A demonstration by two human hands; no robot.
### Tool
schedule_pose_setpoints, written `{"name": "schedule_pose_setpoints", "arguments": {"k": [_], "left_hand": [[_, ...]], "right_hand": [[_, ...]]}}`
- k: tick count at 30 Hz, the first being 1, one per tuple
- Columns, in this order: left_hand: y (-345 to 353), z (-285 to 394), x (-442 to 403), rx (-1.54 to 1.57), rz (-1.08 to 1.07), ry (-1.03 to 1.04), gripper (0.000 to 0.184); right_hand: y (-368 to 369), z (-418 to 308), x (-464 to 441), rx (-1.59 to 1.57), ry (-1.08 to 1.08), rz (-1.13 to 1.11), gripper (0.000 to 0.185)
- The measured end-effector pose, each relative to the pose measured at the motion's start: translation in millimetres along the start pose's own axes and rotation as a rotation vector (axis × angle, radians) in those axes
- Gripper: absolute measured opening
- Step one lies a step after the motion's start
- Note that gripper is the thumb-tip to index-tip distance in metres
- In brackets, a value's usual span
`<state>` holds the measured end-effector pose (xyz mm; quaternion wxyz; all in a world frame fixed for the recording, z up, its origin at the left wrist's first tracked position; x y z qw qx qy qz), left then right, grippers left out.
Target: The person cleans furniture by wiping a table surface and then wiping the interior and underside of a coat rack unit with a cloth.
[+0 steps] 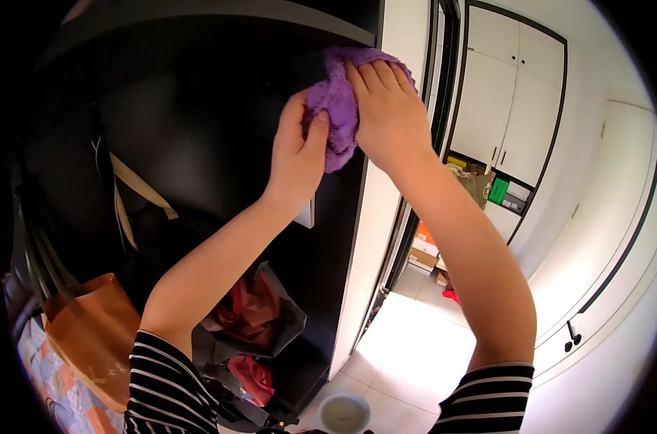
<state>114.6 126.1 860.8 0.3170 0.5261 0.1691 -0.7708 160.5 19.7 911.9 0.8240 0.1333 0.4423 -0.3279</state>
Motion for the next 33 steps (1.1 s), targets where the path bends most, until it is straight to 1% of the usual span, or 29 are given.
{"name": "schedule_pose_setpoints", "arguments": {"k": [3,4,5,7,8,11,12,14,17,18,19,20,21,22,24,25,28,29,31,33], "left_hand": [[0,-12,3,0.055,0.045,-0.072,0.03],[-6,-19,4,0.07,0.053,-0.12,0.029],[-14,-30,7,0.12,0.065,-0.234,0.029],[-31,-39,16,0.222,0.093,-0.462,0.028],[-43,-48,18,0.23,0.164,-0.574,0.028],[-82,-77,9,0.225,0.312,-0.645,0.034],[-93,-84,3,0.168,0.355,-0.624,0.037],[-106,-96,-10,0.066,0.396,-0.544,0.042],[-104,-117,-44,-0.059,0.377,-0.271,0.043],[-98,-113,-60,-0.177,0.251,-0.155,0.044],[-94,-112,-72,-0.259,0.201,-0.077,0.045],[-89,-111,-83,-0.341,0.15,0.0,0.045],[-84,-112,-90,-0.423,0.099,0.077,0.046],[-84,-113,-93,-0.508,0.087,0.134,0.046],[-89,-129,-93,-0.536,0.135,0.15,0.046],[-91,-141,-90,-0.55,0.158,0.15,0.047],[-95,-167,-63,-0.711,0.441,0.121,0.042],[-97,-177,-54,-0.672,0.378,0.046,0.046],[-97,-175,-32,-0.585,0.252,-0.102,0.057],[-93,-180,-20,-0.566,0.19,-0.229,0.06]], "right_hand": [[3,-11,1,-0.022,-0.009,0.019,0.044],[7,-18,4,-0.083,-0.01,-0.034,0.044],[16,-27,12,-0.081,-0.056,-0.042,0.045],[24,-45,22,-0.131,-0.126,-0.128,0.056],[27,-48,22,-0.137,-0.111,-0.155,0.061],[32,-57,18,-0.085,-0.086,-0.18,0.058],[38,-60,17,-0.084,-0.089,-0.208,0.064],[53,-68,16,-0.1,-0.08,-0.179,0.063],[73,-74,8,-0.041,-0.05,-0.2,0.061],[80,-76,3,-0.023,-0.025,-0.198,0.061],[87,-77,-1,-0.005,0.002,-0.196,0.061],[93,-78,-5,0.006,0.025,-0.186,0.067],[96,-79,-9,0.02,0.039,-0.184,0.067],[97,-80,-11,0.032,0.055,-0.184,0.068],[98,-83,-12,0.049,0.081,-0.173,0.069],[98,-84,-13,0.082,0.085,-0.195,0.067],[100,-91,-6,0.135,0.076,-0.259,0.062],[101,-93,-1,0.133,0.061,-0.264,0.061],[99,-98,9,0.121,0.01,-0.292,0.061],[96,-105,21,0.102,-0.071,-0.336,0.06]]}}
Point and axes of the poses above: each hand's wrist, its own x-axis away from the middle knuckle, its own y-axis out of the palm, z = x × y, the point moved 6 cm from there along -x, towards the middle knuckle, and after that the axes turned 6 degrees about -y, right-handed, at the moved point
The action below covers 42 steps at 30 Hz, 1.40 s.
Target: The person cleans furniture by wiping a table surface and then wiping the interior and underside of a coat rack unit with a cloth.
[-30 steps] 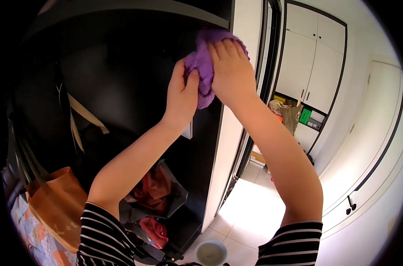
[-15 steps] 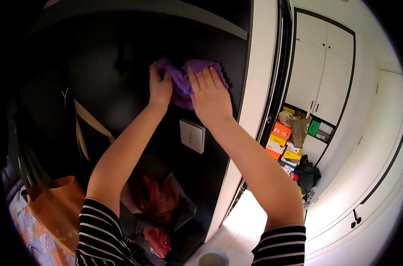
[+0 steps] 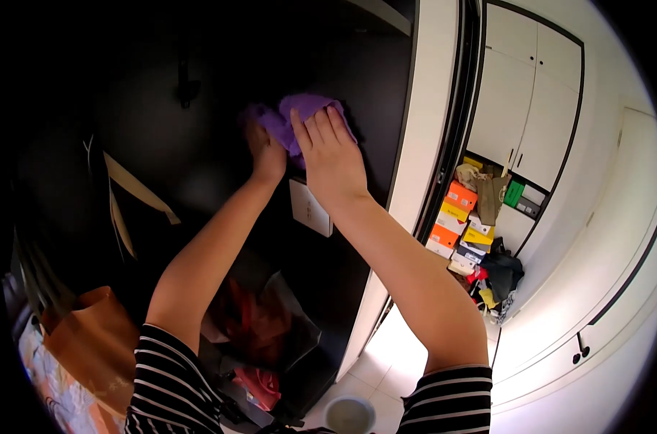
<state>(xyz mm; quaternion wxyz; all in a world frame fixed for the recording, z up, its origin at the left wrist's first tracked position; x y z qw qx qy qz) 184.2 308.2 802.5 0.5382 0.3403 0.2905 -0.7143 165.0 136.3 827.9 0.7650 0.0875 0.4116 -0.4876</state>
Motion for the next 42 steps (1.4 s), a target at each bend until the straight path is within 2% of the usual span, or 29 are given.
{"name": "schedule_pose_setpoints", "arguments": {"k": [2,4,5,6,8,10,11,12,14,17,21,23,26,31,32,34,35,36,38,39,42], "left_hand": [[5,3,12,-0.02,-0.066,-0.029,0.063],[4,39,40,-0.06,-0.106,0.015,0.066],[-1,62,52,-0.027,-0.12,0.044,0.059],[14,70,67,-0.66,-0.2,0.434,0.051],[13,104,93,-0.785,-0.341,0.544,0.045],[10,132,119,-0.603,-0.278,0.584,0.045],[12,138,131,-0.546,-0.364,0.529,0.05],[15,137,142,0.217,-0.309,0.015,0.059],[22,139,146,0.325,-0.341,-0.077,0.066],[25,129,127,0.54,-0.242,-0.392,0.066],[34,72,92,0.528,-0.25,-0.639,0.038],[40,37,71,0.517,-0.312,-0.586,0.029],[-6,82,69,0.926,-0.317,-1.025,0.026],[-3,96,83,0.828,-0.393,-0.951,0.032],[-3,110,91,0.803,-0.487,-0.915,0.033],[21,94,100,0.726,-0.459,-0.888,0.04],[31,85,108,0.696,-0.484,-0.81,0.048],[11,116,121,0.651,-0.377,-0.751,0.046],[8,118,140,0.541,-0.347,-0.579,0.04],[1,123,148,0.548,-0.443,-0.593,0.044],[-19,123,173,0.721,-0.552,-0.684,0.05]], "right_hand": [[-4,1,13,-0.084,-0.042,-0.018,0.061],[-13,9,27,-0.137,-0.05,-0.007,0.06],[-20,15,35,-0.151,-0.041,0.008,0.06],[-27,20,45,-0.169,-0.031,0.02,0.059],[-39,28,65,-0.211,-0.027,0.047,0.056],[-48,34,86,-0.227,-0.023,0.007,0.055],[-53,38,95,-0.213,-0.027,0.01,0.054],[-57,41,105,-0.202,-0.036,0.012,0.053],[-60,43,107,-0.195,-0.043,0.022,0.049],[-59,40,97,-0.225,-0.056,0.04,0.042],[-41,29,64,-0.263,-0.118,0.114,0.036],[-28,20,48,-0.26,-0.15,0.136,0.037],[-18,8,31,-0.253,-0.227,0.161,0.038],[-30,20,47,-0.293,-0.243,0.12,0.036],[-35,25,56,-0.279,-0.233,0.11,0.035],[-43,32,73,-0.26,-0.213,0.077,0.033],[-47,35,81,-0.255,-0.198,0.057,0.033],[-52,36,88,-0.25,-0.18,0.039,0.032],[-59,31,105,-0.291,-0.114,0.035,0.031],[-56,27,117,-0.306,-0.073,0.028,0.03],[-45,5,152,-0.457,0.088,0.016,0.032]]}}
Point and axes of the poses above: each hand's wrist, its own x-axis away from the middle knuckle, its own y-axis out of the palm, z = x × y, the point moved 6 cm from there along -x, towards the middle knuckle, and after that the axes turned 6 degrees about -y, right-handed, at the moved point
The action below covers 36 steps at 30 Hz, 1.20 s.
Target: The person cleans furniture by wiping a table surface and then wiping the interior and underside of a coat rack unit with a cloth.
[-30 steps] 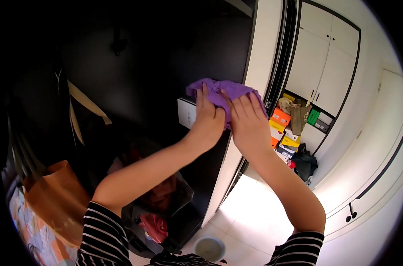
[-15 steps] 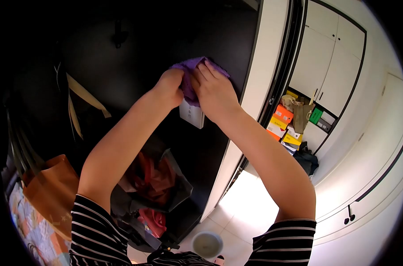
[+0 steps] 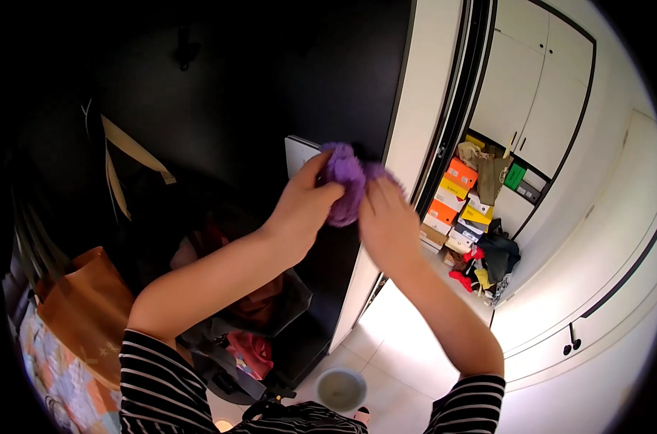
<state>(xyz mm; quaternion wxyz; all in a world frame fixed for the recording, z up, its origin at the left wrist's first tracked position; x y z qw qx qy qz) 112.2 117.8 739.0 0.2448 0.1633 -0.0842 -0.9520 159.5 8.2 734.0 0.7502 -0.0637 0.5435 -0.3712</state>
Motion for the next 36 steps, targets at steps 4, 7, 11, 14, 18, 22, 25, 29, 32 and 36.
{"name": "schedule_pose_setpoints", "arguments": {"k": [4,7,11,14,18,22,25,29,32,36], "left_hand": [[-43,15,7,-0.315,0.192,0.444,0.05],[-58,39,-11,-0.617,0.409,0.726,0.051],[-77,19,-67,-0.791,0.462,0.551,0.034],[-67,29,-63,-0.967,0.39,0.636,0.031],[-42,32,-41,-1.064,0.181,0.834,0.032],[-44,40,-25,-1.176,0.08,0.991,0.037],[-67,36,-39,-1.17,0.252,0.88,0.034],[-69,33,-47,-1.13,0.286,0.82,0.036],[-42,28,-30,-1.118,0.204,0.936,0.038],[-10,10,-5,-1.091,0.034,1.039,0.039]], "right_hand": [[12,-31,-8,-0.198,0.17,0.08,0.057],[19,-32,-43,-0.199,0.256,0.154,0.067],[35,-28,-61,-0.205,0.241,0.186,0.064],[38,-25,-56,-0.268,0.257,0.164,0.058],[31,-22,-31,-0.258,0.28,0.193,0.06],[35,-24,-22,-0.232,0.263,0.209,0.062],[45,-33,-35,-0.322,0.284,0.217,0.063],[49,-35,-43,-0.386,0.324,0.235,0.064],[44,-29,-28,-0.414,0.357,0.232,0.064],[31,-27,14,-0.38,0.364,0.252,0.065]]}}
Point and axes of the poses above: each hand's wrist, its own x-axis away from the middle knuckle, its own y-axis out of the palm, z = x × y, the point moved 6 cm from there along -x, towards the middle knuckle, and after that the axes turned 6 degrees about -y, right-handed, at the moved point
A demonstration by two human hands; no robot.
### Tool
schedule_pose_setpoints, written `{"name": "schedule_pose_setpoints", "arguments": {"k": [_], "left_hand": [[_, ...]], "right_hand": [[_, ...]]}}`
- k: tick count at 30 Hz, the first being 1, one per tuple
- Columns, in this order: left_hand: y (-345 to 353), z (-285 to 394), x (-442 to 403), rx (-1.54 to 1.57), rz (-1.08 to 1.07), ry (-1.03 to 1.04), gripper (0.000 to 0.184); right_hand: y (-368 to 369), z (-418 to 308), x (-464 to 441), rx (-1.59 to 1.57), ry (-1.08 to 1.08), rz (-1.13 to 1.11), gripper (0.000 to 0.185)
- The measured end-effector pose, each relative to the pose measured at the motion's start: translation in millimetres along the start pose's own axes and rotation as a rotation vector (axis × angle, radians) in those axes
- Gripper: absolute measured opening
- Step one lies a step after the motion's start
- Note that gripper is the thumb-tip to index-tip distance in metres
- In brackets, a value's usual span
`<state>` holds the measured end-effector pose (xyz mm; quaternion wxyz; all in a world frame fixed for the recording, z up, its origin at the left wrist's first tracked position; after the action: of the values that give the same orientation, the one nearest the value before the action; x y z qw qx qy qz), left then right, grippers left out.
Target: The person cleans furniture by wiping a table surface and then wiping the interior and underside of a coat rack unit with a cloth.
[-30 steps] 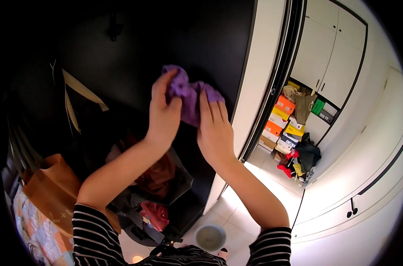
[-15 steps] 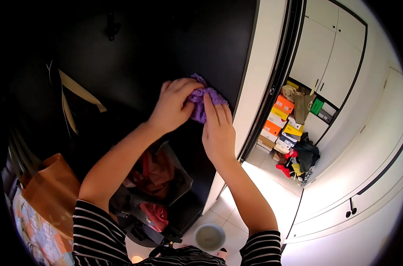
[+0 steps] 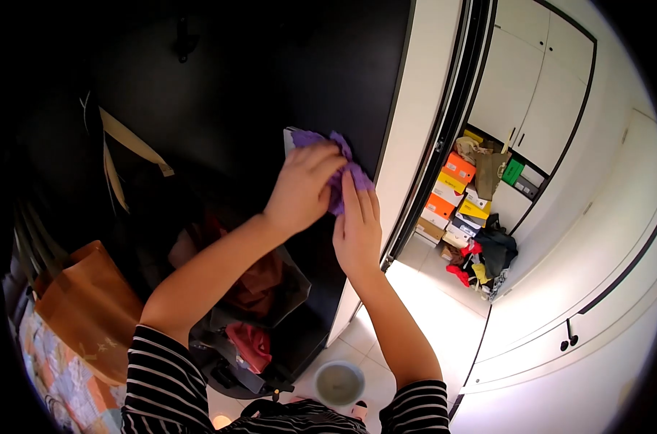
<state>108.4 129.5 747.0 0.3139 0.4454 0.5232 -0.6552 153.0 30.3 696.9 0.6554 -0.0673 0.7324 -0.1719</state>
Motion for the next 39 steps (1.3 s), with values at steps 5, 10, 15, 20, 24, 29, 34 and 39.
{"name": "schedule_pose_setpoints", "arguments": {"k": [5,10,15,20,24,29,34,39], "left_hand": [[-1,2,34,0.059,-0.075,-0.099,0.032],[-39,-45,28,0.219,0.426,-0.417,0.033],[8,-100,23,0.703,0.361,-0.759,0.052],[5,-99,27,0.729,0.357,-0.682,0.053],[16,-109,55,0.633,0.287,-0.788,0.053],[19,-116,65,0.688,0.265,-0.869,0.05],[0,-94,28,0.789,0.394,-0.791,0.051],[20,-93,65,0.6,0.397,-0.876,0.05]], "right_hand": [[-9,1,32,-0.131,0.081,-0.032,0.066],[1,-21,-11,-0.175,0.1,0.038,0.067],[36,-17,-38,-0.253,0.199,0.084,0.066],[48,-9,-20,-0.392,0.293,0.155,0.066],[58,-8,12,-0.396,0.356,0.088,0.069],[56,-14,16,-0.343,0.32,0.079,0.072],[46,-12,-25,-0.25,0.182,0.129,0.071],[58,-3,0,-0.314,0.247,0.042,0.072]]}}
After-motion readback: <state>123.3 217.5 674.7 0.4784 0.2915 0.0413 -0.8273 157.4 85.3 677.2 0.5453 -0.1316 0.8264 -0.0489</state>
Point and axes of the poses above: each hand's wrist, its own x-axis away from the middle knuckle, its own y-axis out of the palm, z = x × y, the point moved 6 cm from there along -x, towards the middle knuckle, and after that the axes turned 6 degrees about -y, right-handed, at the moved point
